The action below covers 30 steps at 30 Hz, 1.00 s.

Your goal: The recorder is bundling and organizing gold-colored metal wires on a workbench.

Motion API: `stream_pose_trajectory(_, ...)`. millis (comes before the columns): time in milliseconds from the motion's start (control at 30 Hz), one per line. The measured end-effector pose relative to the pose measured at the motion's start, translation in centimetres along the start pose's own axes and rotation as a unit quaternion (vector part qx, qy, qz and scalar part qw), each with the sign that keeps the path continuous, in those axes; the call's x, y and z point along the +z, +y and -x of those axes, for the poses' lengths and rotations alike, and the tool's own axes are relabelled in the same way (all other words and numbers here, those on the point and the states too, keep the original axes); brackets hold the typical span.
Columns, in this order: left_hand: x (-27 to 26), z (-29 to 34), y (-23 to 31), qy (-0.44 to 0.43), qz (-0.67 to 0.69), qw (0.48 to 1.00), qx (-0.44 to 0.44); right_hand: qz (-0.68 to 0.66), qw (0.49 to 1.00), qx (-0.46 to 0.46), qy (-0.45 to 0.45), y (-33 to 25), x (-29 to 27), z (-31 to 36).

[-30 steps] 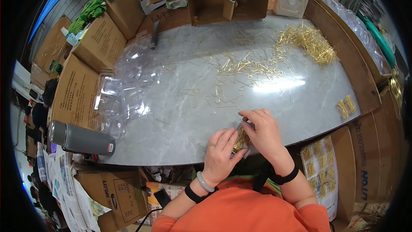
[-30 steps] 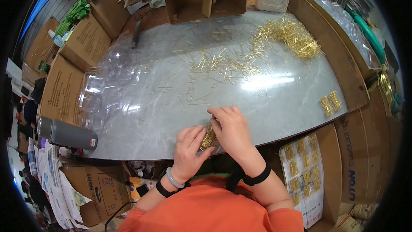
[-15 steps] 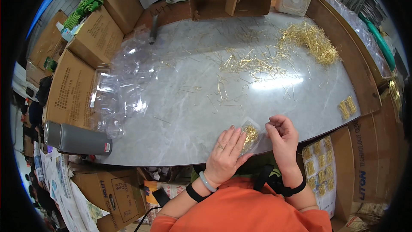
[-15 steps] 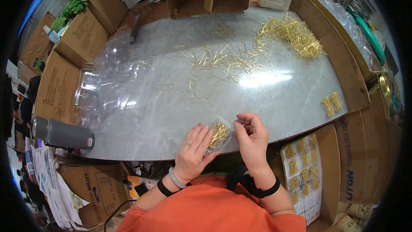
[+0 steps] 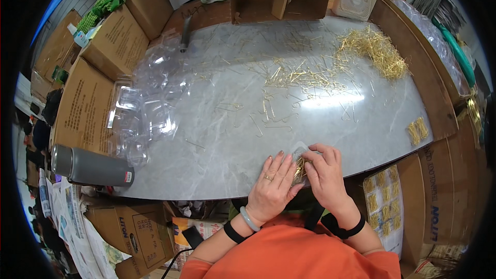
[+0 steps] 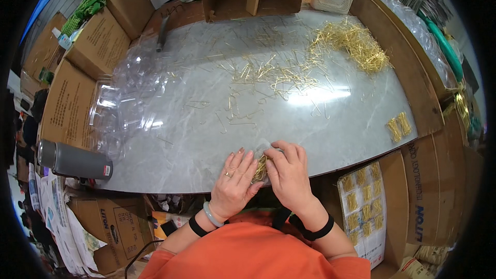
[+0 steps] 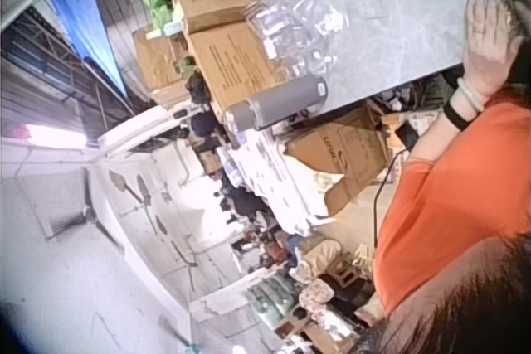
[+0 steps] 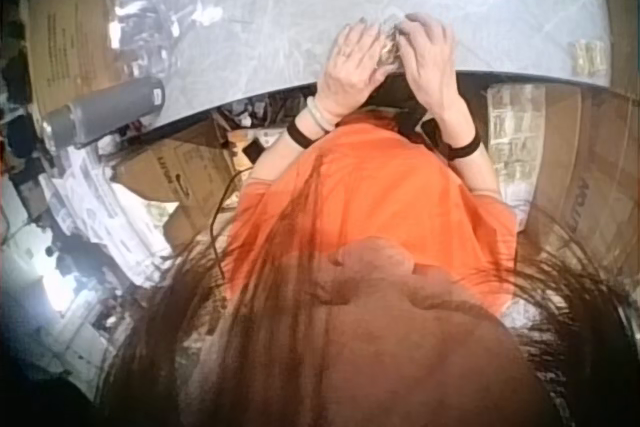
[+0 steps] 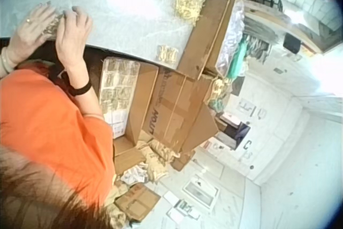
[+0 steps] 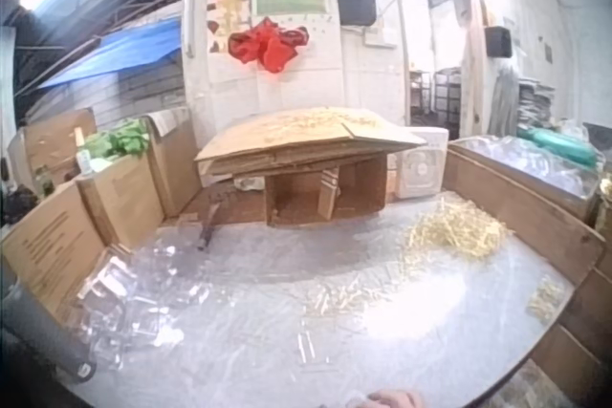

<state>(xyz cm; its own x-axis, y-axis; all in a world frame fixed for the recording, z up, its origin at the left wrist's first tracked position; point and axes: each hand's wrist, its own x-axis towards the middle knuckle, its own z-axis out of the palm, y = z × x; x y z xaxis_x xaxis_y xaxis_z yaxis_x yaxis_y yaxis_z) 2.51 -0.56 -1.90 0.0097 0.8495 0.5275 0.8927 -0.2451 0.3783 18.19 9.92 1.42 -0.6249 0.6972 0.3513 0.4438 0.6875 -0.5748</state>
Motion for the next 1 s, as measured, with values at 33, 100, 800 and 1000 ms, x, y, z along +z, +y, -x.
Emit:
stream_pose_trajectory(33,0.0,0.0,0.0,0.0,0.003,1.0,-0.002,-0.012,1.0,0.007,-0.007,0.3,-0.2,0.1)
stream_pose_trajectory(100,0.0,-0.1,0.0,0.005,0.01,1.0,-0.005,-0.016,1.0,0.002,-0.012,0.4,-0.4,0.0)
stream_pose_trajectory(800,1.0,0.4,0.2,-0.01,-0.067,0.997,0.026,0.059,0.945,-0.253,-0.198,-6.5,-2.5,-10.8)
stream_pose_trajectory(1000,1.6,1.5,-0.5,-0.071,-0.04,0.997,0.015,0.136,0.805,-0.492,-0.303,-9.7,13.4,-16.7)
